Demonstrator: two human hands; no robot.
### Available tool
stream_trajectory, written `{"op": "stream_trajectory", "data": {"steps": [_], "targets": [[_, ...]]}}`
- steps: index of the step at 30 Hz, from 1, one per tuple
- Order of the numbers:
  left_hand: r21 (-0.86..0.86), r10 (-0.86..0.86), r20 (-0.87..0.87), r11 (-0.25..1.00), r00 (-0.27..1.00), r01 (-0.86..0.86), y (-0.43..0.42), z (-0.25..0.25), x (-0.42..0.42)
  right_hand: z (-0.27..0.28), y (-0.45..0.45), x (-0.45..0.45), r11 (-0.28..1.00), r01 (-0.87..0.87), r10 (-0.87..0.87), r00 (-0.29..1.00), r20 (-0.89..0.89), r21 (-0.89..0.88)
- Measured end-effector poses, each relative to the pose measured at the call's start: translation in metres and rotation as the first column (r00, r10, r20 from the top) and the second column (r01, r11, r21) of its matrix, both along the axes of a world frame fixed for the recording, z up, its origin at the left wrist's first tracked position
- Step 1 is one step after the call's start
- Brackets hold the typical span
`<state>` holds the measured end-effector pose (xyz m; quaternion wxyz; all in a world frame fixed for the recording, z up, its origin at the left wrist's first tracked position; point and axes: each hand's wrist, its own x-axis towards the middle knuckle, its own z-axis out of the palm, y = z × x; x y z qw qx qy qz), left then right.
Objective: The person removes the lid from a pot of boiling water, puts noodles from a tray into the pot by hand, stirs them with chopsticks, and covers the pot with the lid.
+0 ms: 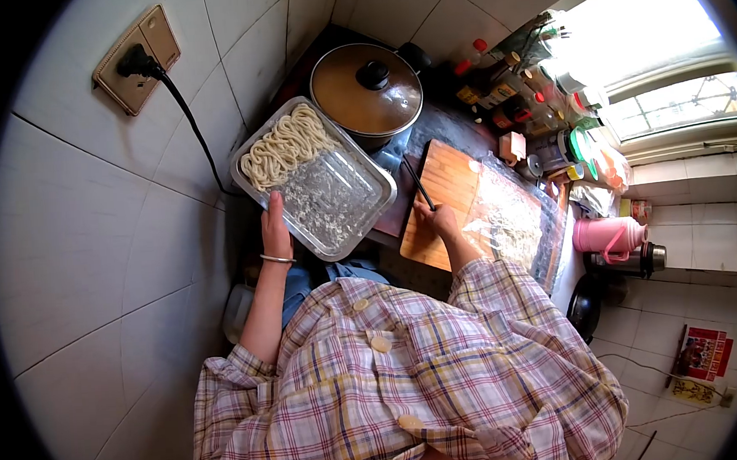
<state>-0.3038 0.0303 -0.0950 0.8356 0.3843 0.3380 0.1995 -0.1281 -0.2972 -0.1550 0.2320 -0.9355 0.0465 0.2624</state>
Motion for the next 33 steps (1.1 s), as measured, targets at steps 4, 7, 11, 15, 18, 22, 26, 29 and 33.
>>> {"op": "stream_trajectory", "data": {"steps": [4, 7, 11, 15, 18, 22, 26, 29, 33], "targets": [[0.008, 0.027, -0.033, 1.000, 0.999, -0.026, -0.002, 0.004, 0.001, 0.000, 0.000, 0.000, 1.000, -0.004, 0.004, 1.000, -0.008, -0.009], [-0.015, 0.014, -0.008, 1.000, 1.000, -0.014, -0.002, 0.006, 0.001, 0.000, -0.001, 0.001, 1.000, -0.008, 0.008, 1.000, -0.014, -0.008], [-0.013, -0.003, 0.025, 1.000, 1.000, 0.003, -0.001, 0.005, 0.001, -0.002, -0.002, 0.001, 0.999, -0.020, 0.021, 1.000, 0.012, -0.026], [0.006, 0.015, 0.014, 1.000, 1.000, -0.015, -0.003, 0.010, 0.002, 0.000, -0.001, 0.001, 1.000, 0.000, 0.000, 1.000, -0.003, -0.024], [0.010, 0.003, 0.010, 1.000, 1.000, -0.003, -0.001, 0.007, 0.002, 0.002, 0.001, 0.001, 1.000, 0.014, -0.014, 1.000, -0.009, -0.007], [-0.024, 0.001, 0.002, 1.000, 1.000, -0.001, -0.002, 0.014, 0.002, 0.002, 0.001, 0.000, 1.000, 0.006, -0.006, 1.000, -0.004, -0.031], [-0.021, -0.013, -0.001, 1.000, 1.000, 0.013, -0.002, 0.014, 0.003, 0.004, 0.002, -0.001, 1.000, 0.006, -0.006, 1.000, 0.003, -0.027], [0.006, 0.031, -0.054, 1.000, 0.998, -0.030, -0.003, 0.011, 0.003, 0.002, 0.000, -0.001, 1.000, 0.010, -0.010, 1.000, -0.022, -0.003], [-0.018, -0.017, 0.017, 1.000, 1.000, 0.018, -0.002, 0.009, 0.002, -0.003, -0.001, 0.000, 0.999, 0.005, -0.005, 1.000, -0.005, -0.035]]}}
